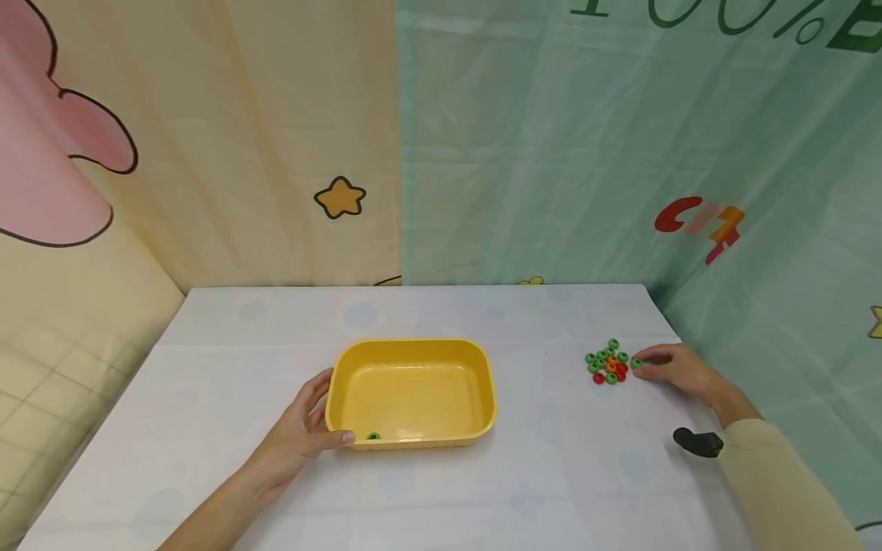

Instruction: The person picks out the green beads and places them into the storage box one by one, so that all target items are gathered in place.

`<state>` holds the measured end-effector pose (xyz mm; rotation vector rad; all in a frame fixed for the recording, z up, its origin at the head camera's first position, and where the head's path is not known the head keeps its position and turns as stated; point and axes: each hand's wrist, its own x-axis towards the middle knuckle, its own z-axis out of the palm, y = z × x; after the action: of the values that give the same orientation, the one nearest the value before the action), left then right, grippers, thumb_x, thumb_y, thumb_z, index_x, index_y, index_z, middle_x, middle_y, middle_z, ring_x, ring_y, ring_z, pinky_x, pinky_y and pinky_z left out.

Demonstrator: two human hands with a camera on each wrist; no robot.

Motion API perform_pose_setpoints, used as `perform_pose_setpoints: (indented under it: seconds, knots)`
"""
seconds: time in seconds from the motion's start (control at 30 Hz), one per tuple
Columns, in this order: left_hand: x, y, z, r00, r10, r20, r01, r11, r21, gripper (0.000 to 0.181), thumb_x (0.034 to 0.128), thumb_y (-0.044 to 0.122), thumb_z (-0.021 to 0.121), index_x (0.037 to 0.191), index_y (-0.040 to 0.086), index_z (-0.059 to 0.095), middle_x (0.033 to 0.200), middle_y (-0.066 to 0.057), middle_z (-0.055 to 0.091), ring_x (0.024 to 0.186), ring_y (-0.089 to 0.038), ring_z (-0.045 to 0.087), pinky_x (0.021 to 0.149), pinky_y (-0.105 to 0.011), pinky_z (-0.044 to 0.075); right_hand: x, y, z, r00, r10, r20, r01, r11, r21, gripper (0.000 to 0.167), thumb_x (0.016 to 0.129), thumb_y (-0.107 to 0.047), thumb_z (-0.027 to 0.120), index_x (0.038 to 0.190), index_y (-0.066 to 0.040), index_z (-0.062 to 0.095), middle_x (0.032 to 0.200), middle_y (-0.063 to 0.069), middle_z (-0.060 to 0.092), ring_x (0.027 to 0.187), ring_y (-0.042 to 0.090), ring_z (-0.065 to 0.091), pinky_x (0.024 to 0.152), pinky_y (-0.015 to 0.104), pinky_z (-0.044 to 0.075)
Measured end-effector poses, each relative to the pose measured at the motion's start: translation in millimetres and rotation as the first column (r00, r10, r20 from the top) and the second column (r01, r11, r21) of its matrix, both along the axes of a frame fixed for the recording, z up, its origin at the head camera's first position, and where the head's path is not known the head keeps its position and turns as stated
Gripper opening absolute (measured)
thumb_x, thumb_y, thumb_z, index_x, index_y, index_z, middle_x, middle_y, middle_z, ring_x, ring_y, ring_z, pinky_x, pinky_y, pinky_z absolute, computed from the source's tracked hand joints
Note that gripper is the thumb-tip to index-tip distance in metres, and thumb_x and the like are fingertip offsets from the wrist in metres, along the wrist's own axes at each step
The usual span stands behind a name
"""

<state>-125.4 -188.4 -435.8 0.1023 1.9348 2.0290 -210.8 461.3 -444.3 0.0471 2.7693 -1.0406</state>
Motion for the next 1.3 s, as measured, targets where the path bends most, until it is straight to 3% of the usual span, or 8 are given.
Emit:
perform_pose_setpoints:
  seconds: [0.1, 0.2, 0.37, 0.6, 0.77, 0.87, 1.1, 1.3]
  knots:
    - [0.4, -0.1, -0.1, 1.0, 0.002, 0.001, -0.002, 1.0, -0.004, 0.111, 0.0824, -0.004, 0.084, 0.165, 0.014, 0.012, 0.171, -0.01, 0.009, 0.155, -0.033, 0.017, 0.11, -0.027, 0.042, -1.9, -4, 3.5, 1.0, -0.006, -0.017, 0.006, 1.0, 0.02, 0.05, 0.095, -0.033, 0.078, 0.127, 0.004, 0.068, 0.126, 0.024, 0.062, 0.111, 0.037, 0.056, 0.089, 0.041, 0.054]
    - [0.2, 0.0, 0.1, 1.0, 0.0, 0.004, 0.0, 1.0, -0.003, 0.111, 0.0823, -0.004, 0.084, 0.165, 0.013, 0.012, 0.171, -0.01, 0.009, 0.155, -0.034, 0.017, 0.11, -0.027, 0.042, -3.1, -7, 7.7, 1.0, -0.007, -0.025, 0.008, 1.0, 0.015, 0.046, 0.096, -0.028, 0.077, 0.126, 0.006, 0.066, 0.122, 0.023, 0.065, 0.109, 0.037, 0.058, 0.085, 0.037, 0.054]
    - [-0.3, -0.1, 0.6, 1.0, 0.005, 0.007, -0.005, 1.0, -0.005, 0.111, 0.0822, -0.005, 0.084, 0.165, 0.014, 0.012, 0.172, -0.01, 0.008, 0.155, -0.034, 0.016, 0.11, -0.027, 0.043, -5.2, -11, 17.9, 0.999, -0.009, -0.038, 0.008, 1.0, -0.023, 0.046, 0.098, -0.027, 0.075, 0.128, 0.006, 0.063, 0.127, 0.026, 0.062, 0.114, 0.042, 0.056, 0.089, 0.045, 0.054]
    - [-0.7, -0.6, -0.6, 1.0, 0.01, 0.007, -0.01, 1.0, -0.006, 0.111, 0.0823, -0.005, 0.084, 0.165, 0.014, 0.013, 0.172, -0.01, 0.009, 0.155, -0.034, 0.016, 0.11, -0.028, 0.042, -14.0, -17, 30.1, 0.999, 0.015, -0.042, -0.018, 0.997, -0.069, 0.05, 0.1, -0.03, 0.072, 0.134, 0.004, 0.06, 0.132, 0.024, 0.061, 0.12, 0.041, 0.057, 0.091, 0.035, 0.053]
    - [-0.8, -0.3, -1.6, 1.0, 0.003, -0.001, -0.003, 1.0, 0.001, 0.11, 0.0819, -0.005, 0.084, 0.165, 0.014, 0.014, 0.171, -0.01, 0.009, 0.155, -0.033, 0.016, 0.11, -0.028, 0.042, -19.5, -28, 37.6, 0.998, 0.05, -0.042, -0.054, 0.993, -0.109, 0.05, 0.101, -0.031, 0.07, 0.135, 0.003, 0.058, 0.136, 0.025, 0.058, 0.125, 0.042, 0.052, 0.103, 0.051, 0.049]
    - [-1.0, 0.0, -1.3, 1.0, 0.0, -0.001, 0.0, 1.0, 0.004, 0.11, 0.082, -0.005, 0.084, 0.165, 0.015, 0.014, 0.171, -0.009, 0.009, 0.155, -0.033, 0.017, 0.11, -0.029, 0.042, -22.2, -36, 41.9, 0.996, 0.084, -0.038, -0.088, 0.986, -0.141, 0.048, 0.101, -0.029, 0.07, 0.135, 0.004, 0.058, 0.137, 0.025, 0.058, 0.127, 0.042, 0.051, 0.106, 0.055, 0.046]
    - [-1.1, 0.5, 0.0, 1.0, 0.004, 0.007, -0.004, 1.0, -0.009, 0.11, 0.082, -0.004, 0.084, 0.165, 0.015, 0.014, 0.172, -0.009, 0.009, 0.155, -0.033, 0.018, 0.11, -0.03, 0.042, -31.7, -57, 48.3, 0.99, 0.142, -0.022, -0.144, 0.967, -0.212, 0.046, 0.102, -0.026, 0.069, 0.134, 0.004, 0.057, 0.137, 0.023, 0.058, 0.129, 0.04, 0.051, 0.106, 0.049, 0.047]
    - [-0.7, -0.2, 0.1, 1.0, 0.002, -0.007, -0.002, 1.0, -0.017, 0.111, 0.0822, -0.003, 0.085, 0.165, 0.014, 0.013, 0.171, -0.01, 0.009, 0.155, -0.034, 0.016, 0.111, -0.028, 0.04, -38.6, -74, 50.7, 0.983, 0.184, -0.012, -0.18, 0.945, -0.273, 0.042, 0.102, -0.023, 0.069, 0.131, 0.006, 0.058, 0.136, 0.025, 0.057, 0.119, 0.027, 0.056, 0.099, 0.042, 0.052]
